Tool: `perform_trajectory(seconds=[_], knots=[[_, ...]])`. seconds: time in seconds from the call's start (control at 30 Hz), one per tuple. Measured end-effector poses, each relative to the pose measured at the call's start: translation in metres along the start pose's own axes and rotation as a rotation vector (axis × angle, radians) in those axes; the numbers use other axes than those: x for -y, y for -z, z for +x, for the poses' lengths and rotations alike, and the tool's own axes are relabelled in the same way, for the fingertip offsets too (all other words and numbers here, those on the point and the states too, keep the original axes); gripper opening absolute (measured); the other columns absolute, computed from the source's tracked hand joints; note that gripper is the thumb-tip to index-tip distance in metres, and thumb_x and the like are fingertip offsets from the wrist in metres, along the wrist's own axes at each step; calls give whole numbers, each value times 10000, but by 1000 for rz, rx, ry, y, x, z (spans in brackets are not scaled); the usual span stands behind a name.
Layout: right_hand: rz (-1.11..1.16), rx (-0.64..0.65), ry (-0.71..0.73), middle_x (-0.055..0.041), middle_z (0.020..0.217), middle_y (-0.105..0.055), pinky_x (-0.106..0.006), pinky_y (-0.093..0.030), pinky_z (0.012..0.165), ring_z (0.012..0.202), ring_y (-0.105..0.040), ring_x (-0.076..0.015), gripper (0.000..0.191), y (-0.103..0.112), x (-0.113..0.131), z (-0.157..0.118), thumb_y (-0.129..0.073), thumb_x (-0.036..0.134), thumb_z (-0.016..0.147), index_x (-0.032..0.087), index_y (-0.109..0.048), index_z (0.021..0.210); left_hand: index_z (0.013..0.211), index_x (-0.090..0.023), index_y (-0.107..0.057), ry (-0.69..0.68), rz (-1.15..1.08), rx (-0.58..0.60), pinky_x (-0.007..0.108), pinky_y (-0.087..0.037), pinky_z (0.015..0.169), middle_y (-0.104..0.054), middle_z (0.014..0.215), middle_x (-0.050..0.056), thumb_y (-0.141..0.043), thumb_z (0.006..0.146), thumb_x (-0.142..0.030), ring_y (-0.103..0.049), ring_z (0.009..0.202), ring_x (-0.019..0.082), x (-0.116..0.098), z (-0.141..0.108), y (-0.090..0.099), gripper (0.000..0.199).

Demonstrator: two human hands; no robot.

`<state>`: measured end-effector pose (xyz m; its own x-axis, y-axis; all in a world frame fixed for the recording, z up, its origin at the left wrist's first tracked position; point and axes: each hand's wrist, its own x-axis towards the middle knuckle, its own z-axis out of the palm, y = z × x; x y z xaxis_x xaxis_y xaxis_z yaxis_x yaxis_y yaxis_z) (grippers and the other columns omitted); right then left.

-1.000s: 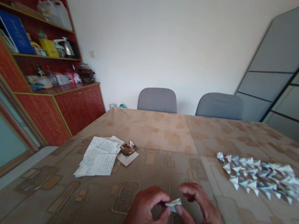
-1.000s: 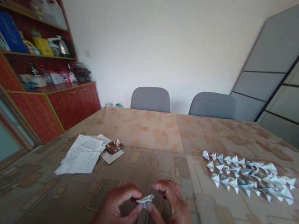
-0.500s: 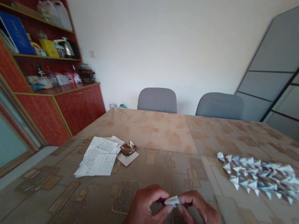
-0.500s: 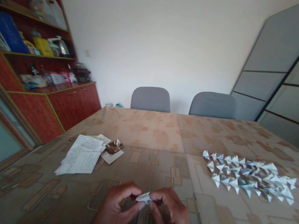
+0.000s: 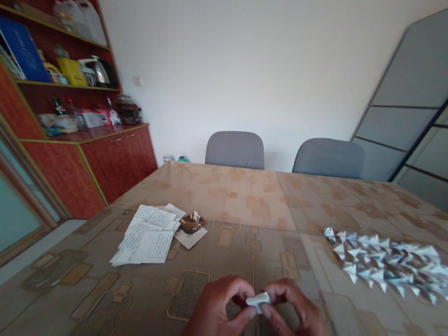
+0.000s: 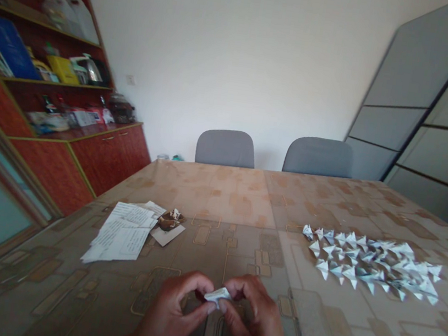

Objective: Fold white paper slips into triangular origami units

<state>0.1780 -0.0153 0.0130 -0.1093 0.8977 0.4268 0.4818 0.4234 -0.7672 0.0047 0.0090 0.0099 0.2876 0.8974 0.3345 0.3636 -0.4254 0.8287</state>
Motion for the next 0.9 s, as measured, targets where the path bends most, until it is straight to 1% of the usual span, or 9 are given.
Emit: perform_trajectory(seconds=[0.07, 0.17, 0.27, 0.33, 0.43, 0.57, 0.8, 0.87, 0.9], knots=[[35, 12, -47, 11, 700, -635, -217, -489, 618, 668, -632, -156, 161, -1, 0, 0, -573, 289, 873, 208, -613, 740, 732, -164, -623, 46, -70, 10, 203, -425, 639, -643, 682, -13, -640, 709, -71, -591, 652, 130, 1, 0, 0, 97], [105, -10, -101, 9, 676, -628, -221, -485, 605, 647, -622, -160, 196, -4, -4, -1, -570, 336, 867, 198, -610, 733, 789, -153, -622, 121, -229, 71, 205, -420, 638, -623, 709, -4, -617, 771, -162, -572, 674, 129, 3, 0, -1, 21], [208, -21, -152, 15, 645, -609, -222, -487, 576, 615, -605, -160, 215, -6, -7, -1, -571, 365, 856, 195, -592, 728, 670, -143, -584, 191, -301, 150, 193, -359, 557, -509, 592, -32, -576, 809, -247, -482, 586, 109, 4, -1, 0, 173], [244, -16, -153, 17, 646, -604, -220, -487, 573, 619, -599, -159, 207, -7, -5, -1, -564, 365, 857, 197, -588, 739, 617, -142, -561, 223, -298, 157, 194, -319, 530, -446, 550, -47, -576, 796, -259, -426, 548, 99, 3, -1, 0, 214], [204, 16, -130, 19, 650, -613, -212, -480, 582, 623, -598, -153, 186, -8, -1, 0, -591, 354, 842, 197, -607, 744, 597, -136, -574, 205, -267, 148, 196, -306, 533, -444, 544, -49, -598, 768, -249, -414, 543, 95, 0, -1, -1, 207], [159, 34, -169, 17, 622, -606, -206, -467, 577, 605, -595, -144, 262, -7, 2, -1, -573, 367, 868, 189, -606, 678, 587, -131, -614, 177, -238, 147, 195, -331, 541, -508, 526, -37, -604, 745, -200, -456, 537, 101, -5, 0, -1, 173], [238, 80, -205, 7, 600, -611, -227, -473, 568, 590, -589, -151, 318, -3, -4, 8, -559, 424, 865, 179, -613, 670, 655, -128, -662, 253, -216, 227, 196, -396, 556, -639, 595, 1, -596, 776, -156, -566, 569, 124, 3, -1, -2, 141], [131, 83, -185, 6, 610, -614, -235, -464, 569, 597, -586, -154, 295, 0, -11, 12, -570, 398, 859, 184, -614, 661, 683, -138, -668, 168, -70, 221, 198, -400, 563, -639, 611, -2, -597, 785, -133, -572, 581, 126, 5, -2, 0, 124], [43, 70, -169, 5, 612, -617, -240, -455, 565, 597, -581, -156, 277, 2, -16, 14, -575, 377, 855, 188, -616, 656, 713, -147, -674, 82, 30, 221, 205, -409, 588, -647, 643, 2, -601, 790, -121, -581, 613, 133, 6, -2, 2, 109]])
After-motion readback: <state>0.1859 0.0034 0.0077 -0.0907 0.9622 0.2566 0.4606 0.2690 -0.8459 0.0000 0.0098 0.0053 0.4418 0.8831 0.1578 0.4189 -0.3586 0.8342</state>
